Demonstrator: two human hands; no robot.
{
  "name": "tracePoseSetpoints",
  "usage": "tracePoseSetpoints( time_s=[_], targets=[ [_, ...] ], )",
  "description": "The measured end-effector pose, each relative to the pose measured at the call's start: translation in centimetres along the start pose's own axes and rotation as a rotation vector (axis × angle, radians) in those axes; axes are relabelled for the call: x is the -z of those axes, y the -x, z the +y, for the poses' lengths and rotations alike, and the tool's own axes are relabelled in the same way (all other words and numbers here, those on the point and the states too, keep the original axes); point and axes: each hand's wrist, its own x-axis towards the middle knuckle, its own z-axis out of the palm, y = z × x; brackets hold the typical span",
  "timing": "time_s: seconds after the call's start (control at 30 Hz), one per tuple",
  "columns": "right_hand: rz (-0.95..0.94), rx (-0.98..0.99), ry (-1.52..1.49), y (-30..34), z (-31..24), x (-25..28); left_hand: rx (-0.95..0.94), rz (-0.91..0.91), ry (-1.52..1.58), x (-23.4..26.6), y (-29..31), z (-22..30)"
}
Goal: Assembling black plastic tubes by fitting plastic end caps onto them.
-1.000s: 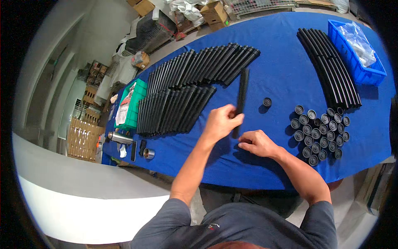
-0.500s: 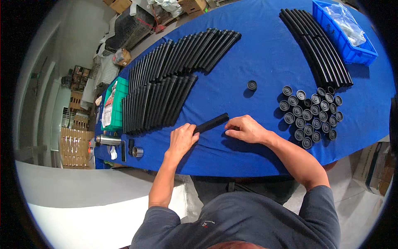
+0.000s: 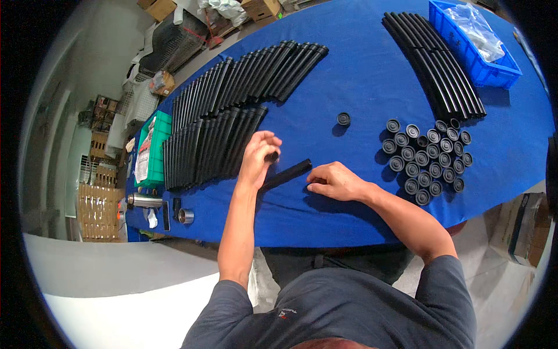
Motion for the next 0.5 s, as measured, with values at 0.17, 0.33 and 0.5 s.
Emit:
tracePoseSetpoints(
  time_s=[0.17, 0.33, 0.5],
  targets=[
    [-0.012, 0.085, 0.010, -0.1, -0.1, -0.1, -0.219, -0.154, -0.436, -4.2, -4.3, -2.2],
    [0.003, 0.064, 0.013, 0.1, 0.4, -0.1, -0.361, -0.199, -0.994, -8.2, -4.9, -2.2],
    [-0.014, 0.067, 0.010, 0.0, 0.3, -0.3, -0.467, -0.240, -1.050, -8.0, -5.3, -3.5]
  ],
)
